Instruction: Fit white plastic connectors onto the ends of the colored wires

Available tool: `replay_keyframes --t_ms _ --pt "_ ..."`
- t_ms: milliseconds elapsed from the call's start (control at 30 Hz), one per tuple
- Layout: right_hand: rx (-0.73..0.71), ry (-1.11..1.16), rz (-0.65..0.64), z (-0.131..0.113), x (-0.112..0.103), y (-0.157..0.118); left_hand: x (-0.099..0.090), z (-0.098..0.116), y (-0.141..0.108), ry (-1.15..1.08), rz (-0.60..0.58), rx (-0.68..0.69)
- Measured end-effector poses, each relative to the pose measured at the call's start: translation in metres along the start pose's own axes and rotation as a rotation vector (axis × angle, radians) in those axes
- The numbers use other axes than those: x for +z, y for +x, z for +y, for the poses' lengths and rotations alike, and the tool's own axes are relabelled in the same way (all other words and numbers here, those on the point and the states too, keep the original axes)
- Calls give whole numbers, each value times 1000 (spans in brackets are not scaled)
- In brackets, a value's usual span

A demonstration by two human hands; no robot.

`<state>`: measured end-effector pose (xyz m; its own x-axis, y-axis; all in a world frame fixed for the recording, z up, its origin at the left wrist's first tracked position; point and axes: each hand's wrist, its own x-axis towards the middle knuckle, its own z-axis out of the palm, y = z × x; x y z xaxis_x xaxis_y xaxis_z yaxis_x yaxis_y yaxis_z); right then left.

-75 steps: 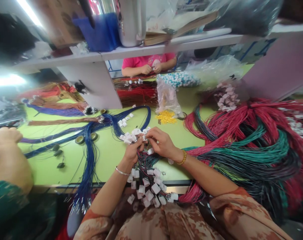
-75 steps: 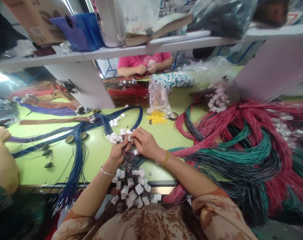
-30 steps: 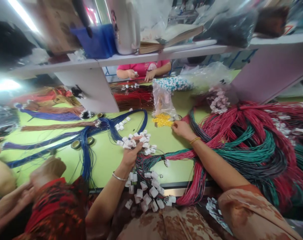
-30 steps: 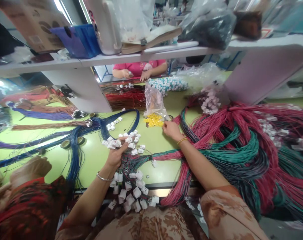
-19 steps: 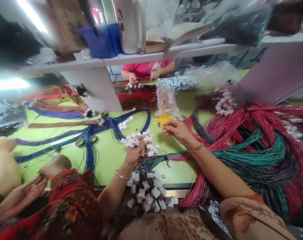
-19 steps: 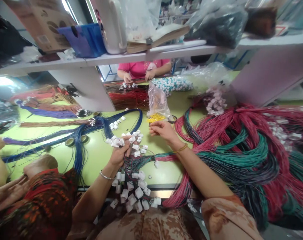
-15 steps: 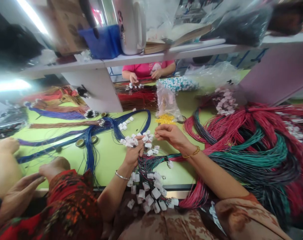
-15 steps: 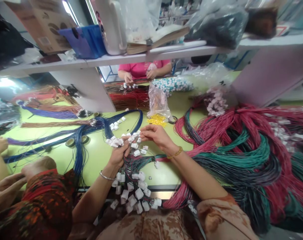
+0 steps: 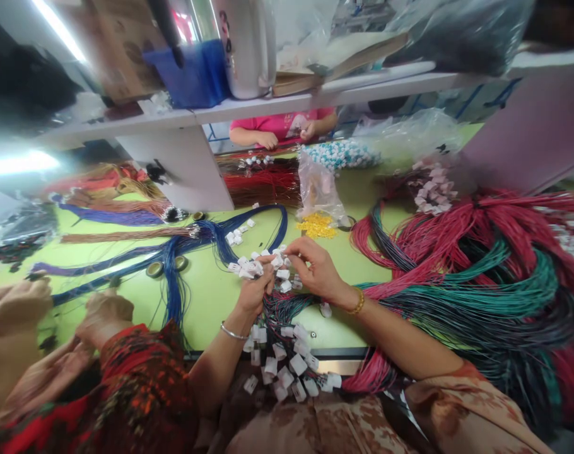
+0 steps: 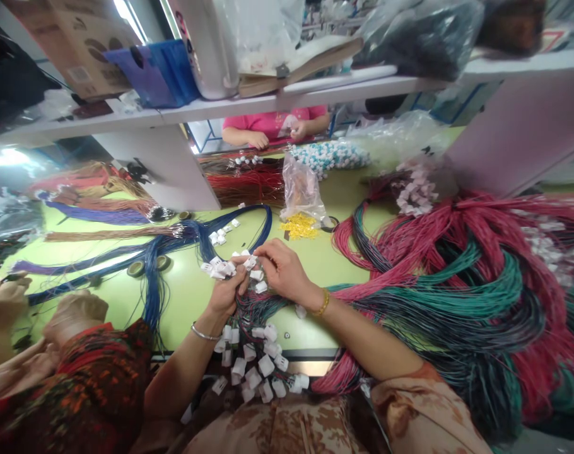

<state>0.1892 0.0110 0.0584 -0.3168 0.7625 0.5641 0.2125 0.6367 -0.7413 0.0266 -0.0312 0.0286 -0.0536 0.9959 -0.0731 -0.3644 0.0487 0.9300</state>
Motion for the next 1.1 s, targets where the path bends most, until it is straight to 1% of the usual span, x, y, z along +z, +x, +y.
replay_keyframes --t_ms 67,233,500,567,733,800,867,967,1100 --pt "-63 -38 -3 0 1 -1 0 0 0 3 -6 8" --pt "-76 -31 -22 2 5 -5 1 1 -1 25 3 26" --pt "-184 -54 -11 0 7 -3 -1 -1 1 30 1 31" --pt "-173 -52 -18 0 8 -3 -2 -1 1 23 0 37" --pt "-53 -58 -23 1 9 -3 -2 -1 1 29 -14 49" --pt "-39 -76 -35 2 8 -3 -2 -1 1 25 -5 41" --pt "-73 -123 -55 3 9 -4 -3 -3 1 19 17 33" --pt "-158 -214 -72 4 15 -11 -4 -6 3 8 91 30" --pt "-215 -302 -41 1 34 -23 -5 -10 6 -11 183 24"
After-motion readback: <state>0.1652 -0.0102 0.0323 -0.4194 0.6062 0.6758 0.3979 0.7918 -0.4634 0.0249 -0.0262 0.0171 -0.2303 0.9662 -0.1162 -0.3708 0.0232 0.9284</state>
